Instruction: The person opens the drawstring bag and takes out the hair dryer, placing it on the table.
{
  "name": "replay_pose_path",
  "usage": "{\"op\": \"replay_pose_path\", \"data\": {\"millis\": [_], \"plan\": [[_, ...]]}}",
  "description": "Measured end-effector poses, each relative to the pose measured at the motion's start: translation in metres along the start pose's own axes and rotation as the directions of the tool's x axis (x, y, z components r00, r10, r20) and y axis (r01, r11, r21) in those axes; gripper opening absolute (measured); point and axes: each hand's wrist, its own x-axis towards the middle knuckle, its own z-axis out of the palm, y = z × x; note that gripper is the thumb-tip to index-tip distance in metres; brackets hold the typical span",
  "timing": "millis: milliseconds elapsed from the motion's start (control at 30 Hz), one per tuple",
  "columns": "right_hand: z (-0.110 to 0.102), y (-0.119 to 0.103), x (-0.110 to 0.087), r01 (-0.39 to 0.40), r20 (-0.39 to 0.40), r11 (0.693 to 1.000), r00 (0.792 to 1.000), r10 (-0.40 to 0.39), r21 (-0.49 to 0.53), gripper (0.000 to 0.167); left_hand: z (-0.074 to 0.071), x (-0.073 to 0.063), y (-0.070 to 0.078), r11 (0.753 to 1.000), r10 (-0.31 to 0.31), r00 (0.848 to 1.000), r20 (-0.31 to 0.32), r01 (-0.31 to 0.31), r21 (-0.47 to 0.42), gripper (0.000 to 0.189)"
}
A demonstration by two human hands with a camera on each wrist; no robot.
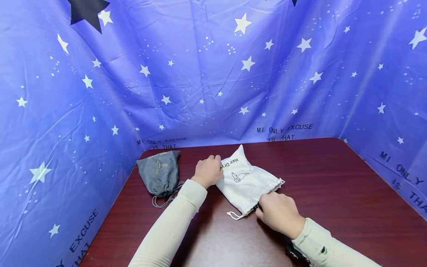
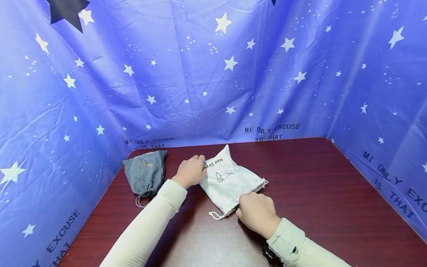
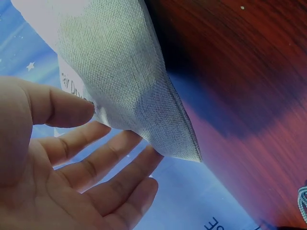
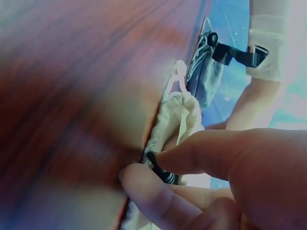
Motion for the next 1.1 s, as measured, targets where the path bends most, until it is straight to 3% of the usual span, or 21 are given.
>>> {"op": "replay_pose_path", "data": {"millis": [167,333,567,800,1100], "plan": [[-0.002,0.008,0.000,-0.022,0.007,1.000,1.000,0.022,0.009,0.037,0.000,-0.001,-0.001,0.999,-0.003,1.000,-0.030,0.001,-0.042,0.022],[-0.002,0.015,0.000,-0.050,0.019,0.998,0.999,0.050,0.026,0.042,0.001,-0.005,-0.003,0.986,-0.058,0.997,-0.044,0.051,-0.159,0.017],[-0.003,0.020,0.003,-0.068,0.036,0.995,0.997,0.066,0.071,0.047,0.008,-0.006,-0.013,0.948,-0.152,0.988,-0.022,0.140,-0.285,0.024],[-0.001,0.025,0.006,-0.083,0.057,0.992,0.995,0.078,0.091,0.046,0.012,-0.007,-0.026,0.889,-0.229,0.973,0.043,0.227,-0.399,0.033],[-0.001,0.037,0.009,-0.119,0.087,0.985,0.990,0.109,0.123,0.042,0.017,-0.011,-0.033,0.848,-0.229,0.971,0.063,0.231,-0.476,0.037]]}}
